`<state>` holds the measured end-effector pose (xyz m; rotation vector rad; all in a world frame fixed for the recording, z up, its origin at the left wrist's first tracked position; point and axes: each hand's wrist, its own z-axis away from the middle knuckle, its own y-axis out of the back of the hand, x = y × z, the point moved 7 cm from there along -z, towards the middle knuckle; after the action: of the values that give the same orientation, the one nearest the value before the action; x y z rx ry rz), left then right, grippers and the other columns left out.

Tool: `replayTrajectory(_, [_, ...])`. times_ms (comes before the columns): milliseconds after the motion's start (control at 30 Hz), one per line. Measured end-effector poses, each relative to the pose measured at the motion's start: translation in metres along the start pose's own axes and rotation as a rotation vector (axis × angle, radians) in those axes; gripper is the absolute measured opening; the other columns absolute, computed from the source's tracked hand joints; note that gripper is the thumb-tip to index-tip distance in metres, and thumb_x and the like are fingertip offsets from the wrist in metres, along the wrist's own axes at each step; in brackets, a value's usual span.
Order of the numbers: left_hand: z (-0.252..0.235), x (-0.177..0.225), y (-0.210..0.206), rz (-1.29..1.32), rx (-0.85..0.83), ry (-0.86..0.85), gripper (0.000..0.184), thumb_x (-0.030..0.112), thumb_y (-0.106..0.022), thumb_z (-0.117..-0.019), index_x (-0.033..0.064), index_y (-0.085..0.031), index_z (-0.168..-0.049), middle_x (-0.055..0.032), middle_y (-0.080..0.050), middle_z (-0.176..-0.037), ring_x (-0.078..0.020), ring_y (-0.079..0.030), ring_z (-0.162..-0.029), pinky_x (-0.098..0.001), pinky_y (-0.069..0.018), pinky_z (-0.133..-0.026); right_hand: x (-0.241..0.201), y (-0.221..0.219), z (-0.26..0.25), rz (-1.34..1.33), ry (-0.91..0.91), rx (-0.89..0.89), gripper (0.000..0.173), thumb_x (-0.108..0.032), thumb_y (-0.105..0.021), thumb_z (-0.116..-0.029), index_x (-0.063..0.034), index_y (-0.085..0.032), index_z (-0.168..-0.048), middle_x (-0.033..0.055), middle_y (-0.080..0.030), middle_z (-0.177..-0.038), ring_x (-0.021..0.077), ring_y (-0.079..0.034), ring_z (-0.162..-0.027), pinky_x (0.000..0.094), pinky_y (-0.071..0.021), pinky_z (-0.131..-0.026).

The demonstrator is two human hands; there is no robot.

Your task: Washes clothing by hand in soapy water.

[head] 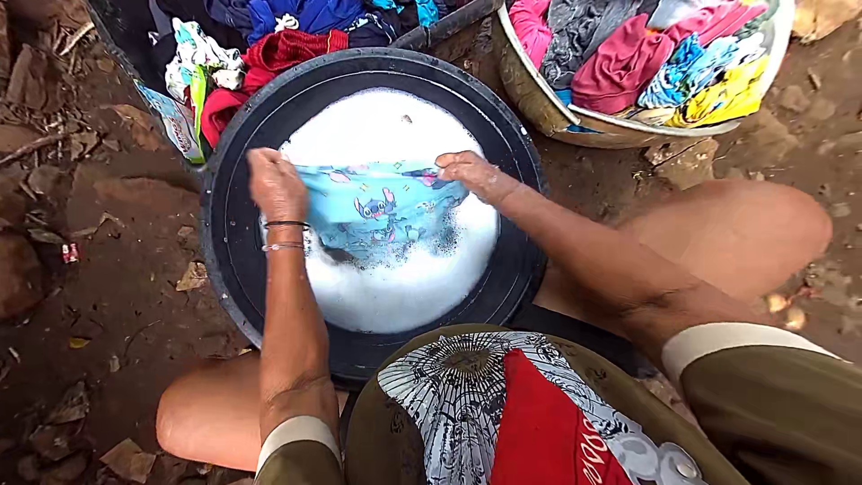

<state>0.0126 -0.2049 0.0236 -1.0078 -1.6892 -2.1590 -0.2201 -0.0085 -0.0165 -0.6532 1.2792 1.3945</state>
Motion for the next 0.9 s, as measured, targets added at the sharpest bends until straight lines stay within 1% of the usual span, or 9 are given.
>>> replayTrajectory(67, [-0.003,-0.024,-0.062,-0.09,-0.21,0.029,0.047,0.017,-0.049,-0.1058,-0.0116,-0.047,-0.142,-0.0339,-0.059,-0.135,-0.0479,-0.056,-0.129,-0.0647,-0.0424,-0.109,0.025,-0.02,-0.021,0.104,-0.163,-0.028,0.028,-0.008,-0.049,-0.1013,0.0132,-0.062,-0.112,0.0282,-0.064,-0.109,0.0336,-0.061,-0.103,0.0514,-0.0474,-0.093])
replayTrajectory(167, [0.014,-0.05,-0.128,-0.339,-0.393,-0.002,0.05,0.025,-0.053,-0.1033,-0.0078,-0.053,-0.141,-0.0348,-0.052,-0.143,-0.0515,-0.046,-0.138,-0.0719,-0.0344,-0.11,0.058,-0.044,-0.038,0.383,-0.351,-0.114,0.035,-0.014,-0.048,-0.1062,0.0126,-0.058,-0.127,0.0356,-0.059,-0.128,0.0481,-0.055,-0.126,0.0632,-0.0394,-0.107])
replayTrajectory(300, [0.031,-0.065,-0.147,-0.46,-0.554,0.041,0.058,0.021,-0.056,-0.1028,-0.0063,-0.041,-0.152,-0.0348,-0.039,-0.155,-0.0523,-0.035,-0.146,-0.0674,-0.0313,-0.116,0.078,-0.043,-0.033,0.478,-0.404,-0.149,0.035,-0.015,-0.046,-0.107,0.008,-0.06,-0.13,0.0319,-0.06,-0.132,0.0462,-0.054,-0.13,0.0633,-0.0379,-0.11])
replayTrajectory(467, [0.02,-0.064,-0.124,-0.401,-0.591,0.029,0.04,0.024,-0.057,-0.1042,-0.0022,-0.064,-0.133,-0.0302,-0.06,-0.138,-0.0487,-0.053,-0.134,-0.0682,-0.0387,-0.11,0.039,-0.007,-0.028,0.383,-0.198,-0.087,0.028,-0.006,-0.051,-0.1024,0.0166,-0.066,-0.109,0.0344,-0.065,-0.113,0.0459,-0.061,-0.113,0.0608,-0.0425,-0.102])
replayTrajectory(567, [0.014,-0.068,-0.092,0.091,-0.48,0.093,0.029,0.015,-0.06,-0.1031,-0.0093,-0.068,-0.116,-0.0283,-0.067,-0.121,-0.0396,-0.062,-0.118,-0.0582,-0.045,-0.105,-0.022,0.014,-0.008,-0.031,-0.077,0.121,0.017,-0.004,-0.056,-0.094,-0.0004,-0.058,-0.077,0.0042,-0.055,-0.072,0.011,-0.053,-0.069,0.033,-0.0475,-0.071])
replayTrajectory(600, [0.018,-0.067,-0.075,0.35,-0.372,0.096,0.025,0.011,-0.06,-0.1007,-0.0069,-0.069,-0.116,-0.0211,-0.07,-0.116,-0.0293,-0.066,-0.108,-0.0489,-0.0512,-0.099,-0.042,0.016,0.001,-0.185,0.041,0.176,0.022,-0.002,-0.053,-0.0891,-0.0098,-0.053,-0.069,-0.0062,-0.052,-0.065,0.0021,-0.051,-0.063,0.0246,-0.0464,-0.065])
replayTrajectory(667, [0.028,-0.06,-0.048,0.828,-0.224,0.036,0.026,0.01,-0.053,-0.0983,0.0036,-0.07,-0.117,-0.0047,-0.073,-0.113,-0.0129,-0.068,-0.102,-0.0357,-0.0566,-0.09,-0.063,0.014,0.019,-0.513,0.204,0.26,0.027,-0.002,-0.046,-0.0865,-0.017,-0.056,-0.066,-0.0113,-0.057,-0.067,-0.0007,-0.055,-0.066,0.022,-0.05,-0.066])
replayTrajectory(800, [0.04,-0.005,-0.031,1.514,-0.168,-0.005,0.045,0.011,-0.023,-0.1024,0.0006,-0.06,-0.124,-0.0124,-0.071,-0.118,-0.0253,-0.069,-0.109,-0.0454,-0.0568,-0.096,-0.027,-0.041,0.05,-0.97,-0.093,0.312,0.024,-0.026,-0.044,-0.1049,-0.0112,-0.063,-0.104,-0.0003,-0.064,-0.088,0.0087,-0.062,-0.077,0.029,-0.0543,-0.07])
replayTrajectory(900, [0.065,0.045,-0.036,1.476,-0.295,-0.098,0.048,0.013,-0.021,-0.1026,0.0107,-0.068,-0.098,-0.0068,-0.078,-0.095,-0.0216,-0.075,-0.091,-0.0411,-0.0621,-0.085,0.01,-0.092,0.045,-1.151,-0.346,0.253,0.043,-0.037,-0.031,-0.1106,-0.0048,-0.056,-0.123,0.0093,-0.064,-0.098,0.0174,-0.063,-0.083,0.0363,-0.0552,-0.074])
